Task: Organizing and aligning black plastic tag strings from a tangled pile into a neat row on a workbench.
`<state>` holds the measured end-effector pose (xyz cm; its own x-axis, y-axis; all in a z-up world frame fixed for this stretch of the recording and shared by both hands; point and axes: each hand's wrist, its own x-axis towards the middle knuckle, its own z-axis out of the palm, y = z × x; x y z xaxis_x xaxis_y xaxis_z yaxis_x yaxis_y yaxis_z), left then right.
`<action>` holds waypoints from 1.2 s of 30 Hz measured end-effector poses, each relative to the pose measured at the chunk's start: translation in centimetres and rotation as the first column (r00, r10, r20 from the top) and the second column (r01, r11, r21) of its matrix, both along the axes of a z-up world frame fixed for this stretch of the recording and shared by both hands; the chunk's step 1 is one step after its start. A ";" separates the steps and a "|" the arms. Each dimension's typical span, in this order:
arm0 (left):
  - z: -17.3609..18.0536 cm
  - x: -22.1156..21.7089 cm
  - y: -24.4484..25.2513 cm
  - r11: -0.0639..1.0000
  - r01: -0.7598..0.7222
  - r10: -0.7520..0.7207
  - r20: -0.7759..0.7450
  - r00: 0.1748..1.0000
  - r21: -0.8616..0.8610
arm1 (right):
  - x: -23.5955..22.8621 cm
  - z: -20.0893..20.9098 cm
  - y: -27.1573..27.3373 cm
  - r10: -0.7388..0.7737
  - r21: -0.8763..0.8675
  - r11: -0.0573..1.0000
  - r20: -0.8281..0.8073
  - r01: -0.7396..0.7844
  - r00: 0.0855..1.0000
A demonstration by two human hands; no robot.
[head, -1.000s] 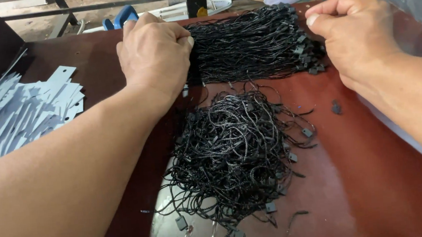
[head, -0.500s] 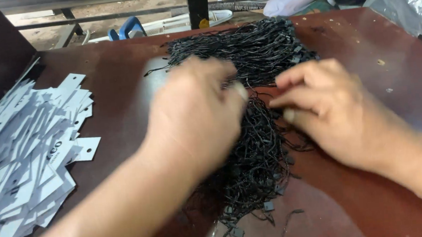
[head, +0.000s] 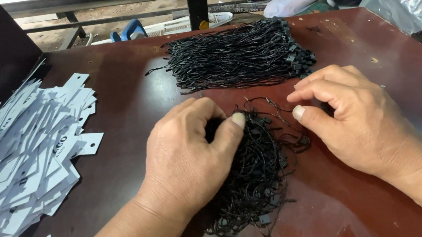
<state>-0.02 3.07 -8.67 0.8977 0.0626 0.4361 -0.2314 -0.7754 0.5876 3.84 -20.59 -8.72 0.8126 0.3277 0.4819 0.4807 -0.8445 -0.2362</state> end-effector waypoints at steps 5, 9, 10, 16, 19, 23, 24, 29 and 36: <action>1.2 0.2 0.2 0.980 -0.166 0.135 -0.249 0.959 -0.110 | -0.6 0.5 -0.3 0.324 0.082 0.942 0.018 -0.324 0.946; 0.8 -0.1 0.6 0.966 -0.170 0.129 -0.204 0.970 -0.194 | -0.1 0.0 0.0 0.324 0.014 0.946 -0.059 -0.323 0.944; 0.6 -0.2 0.7 0.986 -0.065 0.067 0.013 0.998 -0.153 | 0.0 0.0 -0.1 0.241 0.006 0.970 -0.061 -0.241 0.969; -0.5 -0.8 0.2 0.990 0.130 -0.138 0.329 0.934 0.048 | 0.6 0.7 0.7 0.141 0.028 0.990 -0.020 -0.140 0.990; -0.7 -0.5 0.0 0.989 0.136 -0.148 0.333 0.931 0.060 | 1.4 0.6 1.9 0.181 -0.003 0.983 0.006 -0.181 0.983; -0.6 -0.5 0.0 0.992 0.121 -0.128 0.269 0.955 0.045 | 0.8 -0.4 3.2 0.201 -0.108 0.975 0.071 -0.193 0.977; -0.6 -0.5 0.1 0.992 0.121 -0.129 0.269 0.955 0.045 | 0.7 -0.5 3.3 0.201 -0.107 0.975 0.071 -0.193 0.977; 0.1 -0.7 0.2 0.998 0.066 -0.068 0.322 0.944 0.018 | -0.5 0.2 3.2 0.180 0.103 0.976 0.103 -0.190 0.978; 6.1 1.1 -2.9 0.984 0.175 -0.178 0.073 0.981 0.044 | -1.4 4.9 3.0 -0.031 0.214 0.977 0.023 0.026 0.999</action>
<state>1.09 0.20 -2.55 0.8572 -0.1114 0.5027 -0.4094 -0.7395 0.5343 2.49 -17.55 -3.84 0.8064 0.1918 0.5594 0.4654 -0.7895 -0.4002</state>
